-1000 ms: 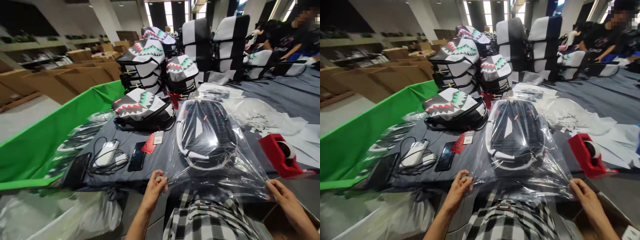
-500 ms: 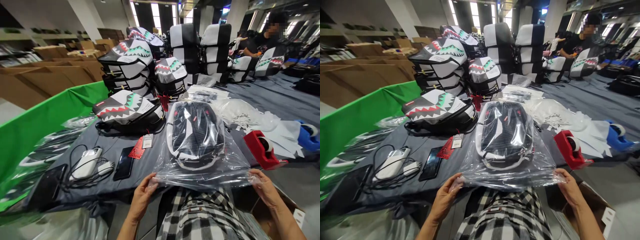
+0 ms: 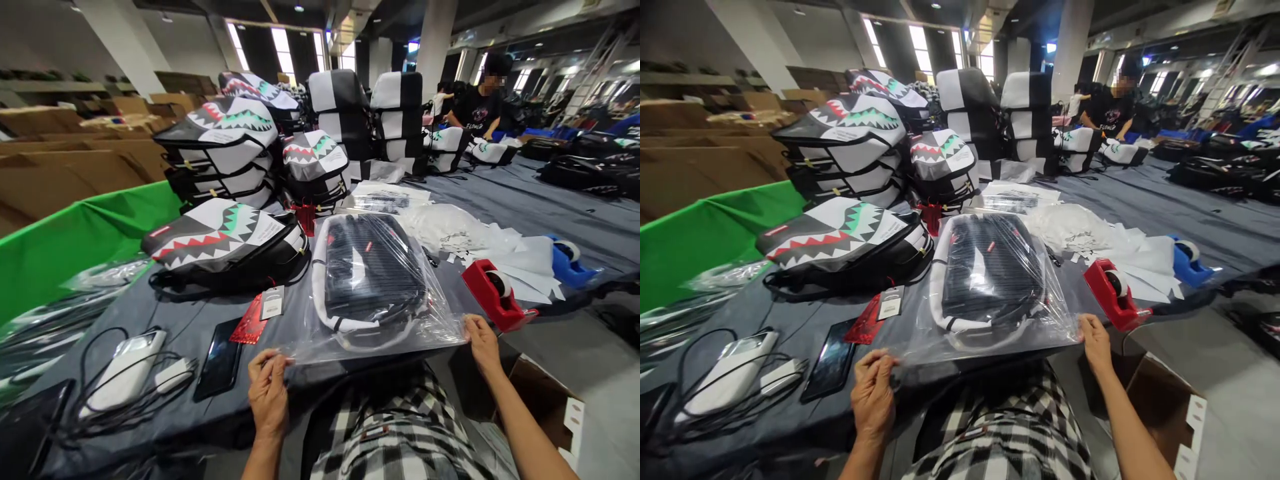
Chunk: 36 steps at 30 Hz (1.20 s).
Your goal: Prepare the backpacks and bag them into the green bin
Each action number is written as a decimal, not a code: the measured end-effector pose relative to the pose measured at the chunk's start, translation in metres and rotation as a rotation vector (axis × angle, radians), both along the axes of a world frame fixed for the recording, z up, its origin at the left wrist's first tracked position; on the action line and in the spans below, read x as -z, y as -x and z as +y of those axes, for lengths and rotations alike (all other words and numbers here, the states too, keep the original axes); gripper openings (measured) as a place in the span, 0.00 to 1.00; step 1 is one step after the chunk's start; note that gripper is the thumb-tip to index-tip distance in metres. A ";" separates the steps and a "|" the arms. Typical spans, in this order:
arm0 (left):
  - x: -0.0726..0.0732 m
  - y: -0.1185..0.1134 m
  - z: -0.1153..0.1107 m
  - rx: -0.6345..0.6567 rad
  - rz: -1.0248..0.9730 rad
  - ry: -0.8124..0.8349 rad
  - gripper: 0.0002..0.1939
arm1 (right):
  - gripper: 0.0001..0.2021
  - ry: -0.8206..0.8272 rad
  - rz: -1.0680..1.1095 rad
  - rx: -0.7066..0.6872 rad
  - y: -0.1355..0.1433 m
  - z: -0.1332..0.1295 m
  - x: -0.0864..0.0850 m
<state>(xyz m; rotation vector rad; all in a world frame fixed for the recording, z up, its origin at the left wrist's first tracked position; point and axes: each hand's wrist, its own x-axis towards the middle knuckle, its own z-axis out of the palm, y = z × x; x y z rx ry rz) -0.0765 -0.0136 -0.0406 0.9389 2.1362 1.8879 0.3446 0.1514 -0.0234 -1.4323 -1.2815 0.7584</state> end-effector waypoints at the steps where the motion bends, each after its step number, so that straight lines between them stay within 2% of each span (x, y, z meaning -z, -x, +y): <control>1: -0.001 0.000 0.003 0.024 -0.025 -0.013 0.28 | 0.32 -0.002 -0.013 0.022 0.003 0.001 0.000; 3: 0.001 0.001 0.008 0.045 -0.095 0.018 0.29 | 0.31 -0.015 -0.047 0.057 0.008 0.004 0.000; 7: 0.008 0.003 0.022 -0.022 -0.122 0.195 0.30 | 0.33 -0.031 -0.098 0.108 0.017 0.006 -0.003; 10: 0.007 -0.001 0.033 -0.145 0.131 0.214 0.30 | 0.33 -0.035 -0.112 0.102 0.022 0.006 -0.006; 12: -0.001 -0.014 0.040 -0.264 0.411 0.115 0.26 | 0.32 -0.037 -0.108 0.097 0.024 0.007 -0.007; 13: -0.007 -0.024 0.044 -0.263 0.556 0.050 0.24 | 0.32 -0.036 -0.107 0.099 0.024 0.007 -0.007; 14: -0.015 -0.036 0.047 -0.199 0.690 0.000 0.22 | 0.33 -0.033 -0.110 0.101 0.024 0.007 -0.007; 16: -0.030 -0.061 0.056 0.068 0.886 -0.030 0.22 | 0.33 -0.029 -0.120 0.101 0.023 0.007 -0.007; 18: -0.045 -0.081 0.066 0.341 0.938 0.011 0.23 | 0.33 -0.029 -0.120 0.098 0.021 0.007 -0.006; 20: -0.056 -0.090 0.075 0.497 0.878 0.062 0.18 | 0.32 -0.045 -0.105 0.100 0.020 0.007 -0.006; 23: -0.062 -0.090 0.080 0.620 0.795 0.091 0.09 | 0.30 -0.080 -0.067 0.102 0.017 0.005 -0.005; 27: -0.064 -0.079 0.075 0.694 0.744 0.088 0.06 | 0.28 -0.108 0.013 0.093 0.013 0.003 -0.005; 31: -0.071 -0.067 0.079 0.779 0.643 0.087 0.09 | 0.27 -0.097 0.155 0.090 0.012 0.004 -0.006; 34: -0.077 -0.061 0.093 0.833 0.578 0.124 0.11 | 0.29 -0.051 0.281 0.106 0.012 0.008 -0.006; 36: -0.081 -0.059 0.103 0.924 0.457 0.191 0.13 | 0.29 -0.022 0.347 0.100 0.011 0.009 -0.007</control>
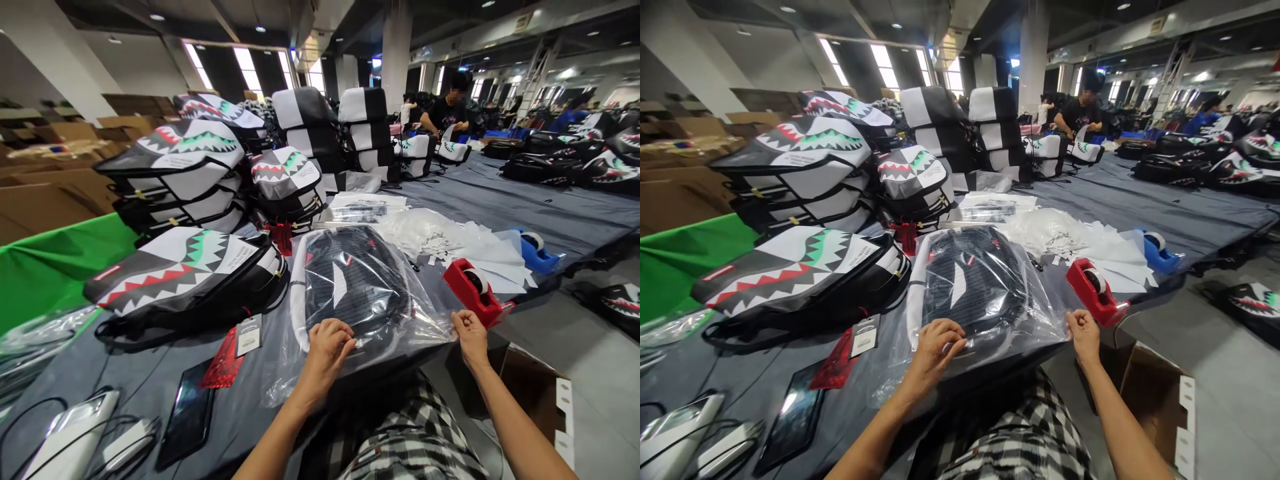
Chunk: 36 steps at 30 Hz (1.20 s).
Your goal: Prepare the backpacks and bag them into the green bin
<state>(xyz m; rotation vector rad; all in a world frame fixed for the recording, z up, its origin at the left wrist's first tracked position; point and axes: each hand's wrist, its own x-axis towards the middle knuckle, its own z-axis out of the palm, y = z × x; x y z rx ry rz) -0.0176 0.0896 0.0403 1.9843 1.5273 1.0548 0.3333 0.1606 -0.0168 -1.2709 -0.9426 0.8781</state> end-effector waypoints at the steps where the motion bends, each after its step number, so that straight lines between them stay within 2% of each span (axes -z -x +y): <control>1: -0.001 0.001 0.004 0.035 -0.057 0.077 0.15 | 0.30 0.008 0.023 -0.011 -0.001 0.000 0.000; 3: -0.004 0.002 0.010 0.089 -0.173 0.201 0.16 | 0.29 0.014 0.052 -0.044 -0.004 -0.002 -0.001; 5: -0.005 0.002 0.011 0.092 -0.256 0.259 0.15 | 0.28 0.012 0.060 -0.071 -0.008 -0.005 -0.002; 9: -0.005 0.004 0.009 0.064 -0.318 0.283 0.14 | 0.26 0.015 0.031 -0.098 -0.014 -0.007 -0.004; 15: 0.001 0.003 0.015 0.002 -0.295 0.266 0.12 | 0.28 0.042 -0.041 -0.069 -0.009 0.001 0.004; 18: 0.002 0.001 0.018 -0.017 -0.296 0.284 0.12 | 0.29 0.044 -0.134 -0.043 -0.014 0.002 0.002; 21: 0.001 0.000 0.020 -0.004 -0.300 0.315 0.12 | 0.27 -0.001 -0.293 0.036 -0.040 0.003 -0.016; 24: 0.000 0.000 0.021 0.017 -0.320 0.320 0.13 | 0.23 -0.034 -0.516 0.178 -0.084 0.008 -0.044; 26: -0.001 0.002 0.021 0.030 -0.336 0.327 0.15 | 0.21 0.001 -0.641 0.239 -0.113 0.015 -0.062; 28: 0.000 0.004 0.022 0.042 -0.349 0.354 0.18 | 0.19 0.065 -0.694 0.239 -0.135 0.023 -0.071; 31: 0.000 0.005 0.025 0.048 -0.370 0.419 0.22 | 0.15 0.145 -0.691 0.169 -0.152 0.033 -0.069; 36: -0.003 0.003 0.025 0.019 -0.376 0.472 0.24 | 0.13 0.226 -0.620 0.074 -0.147 0.048 -0.056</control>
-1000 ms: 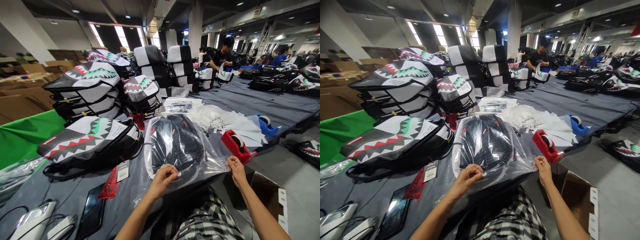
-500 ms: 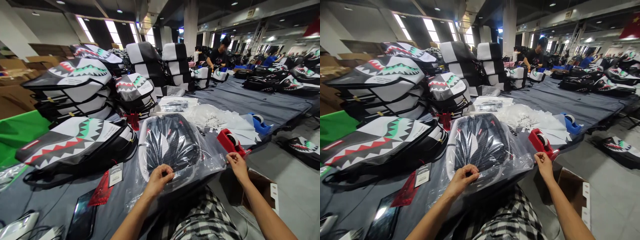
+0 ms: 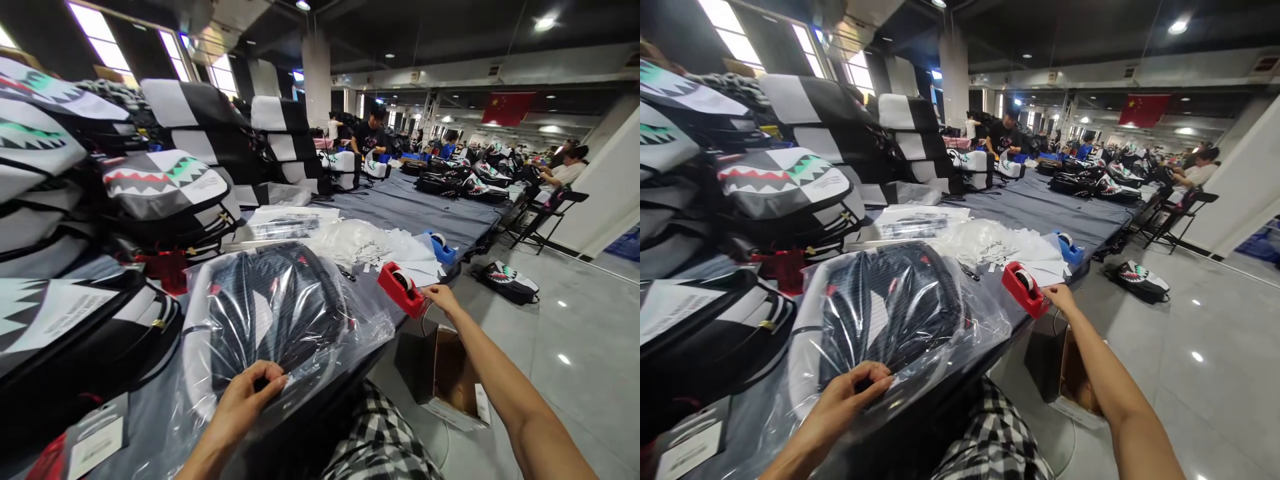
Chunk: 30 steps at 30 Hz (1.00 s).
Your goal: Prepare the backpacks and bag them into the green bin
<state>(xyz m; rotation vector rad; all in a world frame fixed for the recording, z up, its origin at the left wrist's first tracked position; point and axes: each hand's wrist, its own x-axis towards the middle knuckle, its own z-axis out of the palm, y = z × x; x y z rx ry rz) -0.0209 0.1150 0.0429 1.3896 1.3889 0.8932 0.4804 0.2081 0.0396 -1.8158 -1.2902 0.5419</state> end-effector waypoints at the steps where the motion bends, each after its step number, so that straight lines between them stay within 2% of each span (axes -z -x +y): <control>1: -0.001 0.000 0.000 -0.004 0.005 -0.002 0.25 | 0.13 0.012 0.021 -0.005 0.002 0.003 0.000; 5: -0.003 -0.001 0.000 0.002 0.032 -0.035 0.26 | 0.10 0.012 0.104 0.004 0.006 0.007 -0.006; 9: -0.003 0.000 0.000 0.010 0.048 -0.056 0.28 | 0.09 -0.089 0.222 0.056 0.003 -0.021 -0.010; 11: -0.002 0.001 0.001 0.010 0.059 -0.054 0.28 | 0.11 -0.121 0.319 0.100 0.006 -0.042 -0.002; 14: -0.003 0.002 0.001 0.001 0.066 -0.044 0.27 | 0.16 -0.127 0.519 0.140 0.029 -0.063 0.022; 16: -0.005 0.001 -0.001 -0.006 0.061 -0.028 0.24 | 0.21 -0.118 0.678 0.104 0.054 -0.071 0.036; 18: -0.009 -0.001 -0.003 -0.015 0.048 -0.020 0.21 | 0.25 -0.101 0.820 0.020 0.082 -0.078 0.040; 19: -0.010 -0.002 -0.005 -0.016 0.039 -0.021 0.20 | 0.26 -0.106 0.892 -0.035 0.095 -0.082 0.035; 21: -0.010 -0.004 -0.006 -0.022 0.015 -0.032 0.17 | 0.27 -0.171 1.054 -0.178 0.115 -0.090 0.015; 23: -0.008 -0.006 -0.005 -0.037 -0.018 -0.044 0.14 | 0.26 -0.242 1.184 -0.402 0.129 -0.092 -0.016; 24: -0.006 -0.007 -0.004 -0.049 -0.035 -0.046 0.13 | 0.25 -0.233 1.180 -0.549 0.137 -0.088 -0.033; 26: -0.002 -0.008 -0.002 -0.071 -0.062 -0.042 0.12 | 0.23 -0.135 0.973 -0.890 0.158 -0.074 -0.065; 28: 0.001 -0.009 -0.001 -0.084 -0.078 -0.030 0.11 | 0.21 0.006 0.547 -1.245 0.188 -0.054 -0.091; 30: 0.003 -0.009 -0.001 -0.092 -0.083 -0.014 0.09 | 0.20 0.094 0.066 -1.515 0.224 -0.034 -0.106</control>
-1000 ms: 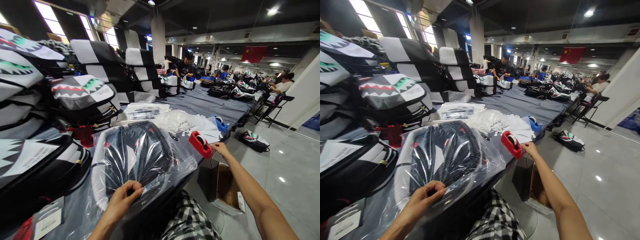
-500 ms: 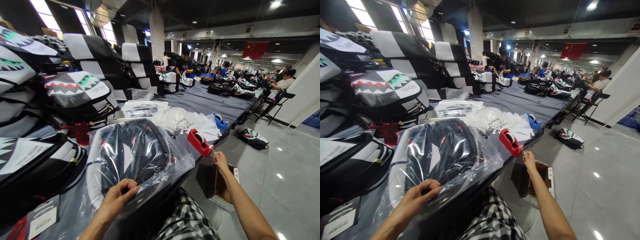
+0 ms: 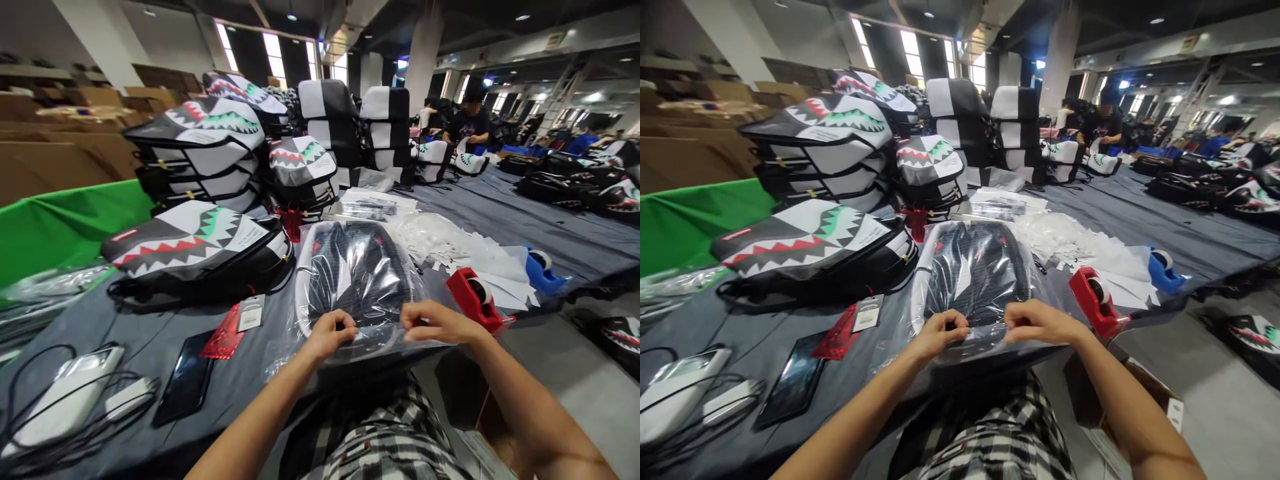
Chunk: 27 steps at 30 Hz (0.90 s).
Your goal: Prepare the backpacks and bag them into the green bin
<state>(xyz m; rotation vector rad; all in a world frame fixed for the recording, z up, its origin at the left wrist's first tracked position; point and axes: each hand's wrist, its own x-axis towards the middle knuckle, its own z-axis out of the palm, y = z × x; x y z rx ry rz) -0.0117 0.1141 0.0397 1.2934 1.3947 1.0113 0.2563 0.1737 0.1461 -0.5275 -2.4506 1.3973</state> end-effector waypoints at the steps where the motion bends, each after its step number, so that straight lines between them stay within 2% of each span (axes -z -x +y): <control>1: 0.000 0.000 0.000 -0.003 0.001 0.007 0.09 | 0.18 -0.125 -0.150 -0.091 0.018 0.008 -0.004; 3: 0.001 0.000 -0.001 0.000 0.013 0.013 0.09 | 0.14 -0.358 -0.387 -0.186 0.048 0.022 -0.004; 6: 0.001 -0.001 -0.002 0.013 0.046 -0.002 0.09 | 0.07 -0.615 -0.685 -0.187 0.073 0.033 0.005; 7: 0.001 -0.001 -0.002 0.018 0.054 -0.008 0.09 | 0.08 -0.663 -0.745 -0.163 0.074 0.036 0.009; 9: 0.003 0.000 -0.001 0.028 0.059 -0.020 0.09 | 0.17 -0.718 -0.808 -0.059 0.070 0.041 0.013; 11: 0.006 0.000 -0.001 0.029 0.055 -0.032 0.09 | 0.25 -0.748 -0.827 0.111 0.059 0.043 0.014; 13: 0.010 0.000 0.000 0.031 0.061 -0.041 0.08 | 0.24 -0.764 -0.803 0.256 0.048 0.038 0.014; 14: 0.012 0.000 0.000 0.034 0.073 -0.048 0.07 | 0.21 -0.758 -0.765 0.278 0.046 0.033 0.015; 17: 0.014 0.000 0.001 0.049 0.121 -0.085 0.06 | 0.16 -0.698 -0.664 0.195 0.047 0.015 0.026; 21: 0.006 0.006 -0.003 0.104 0.226 -0.172 0.07 | 0.19 -0.659 -0.694 0.120 0.059 0.006 0.041; 24: -0.004 0.027 -0.014 0.152 0.423 -0.273 0.09 | 0.20 -0.651 -0.722 0.113 0.061 0.011 0.043; 27: -0.007 0.055 -0.028 0.114 0.605 -0.283 0.11 | 0.20 -0.642 -0.698 0.137 0.057 0.014 0.045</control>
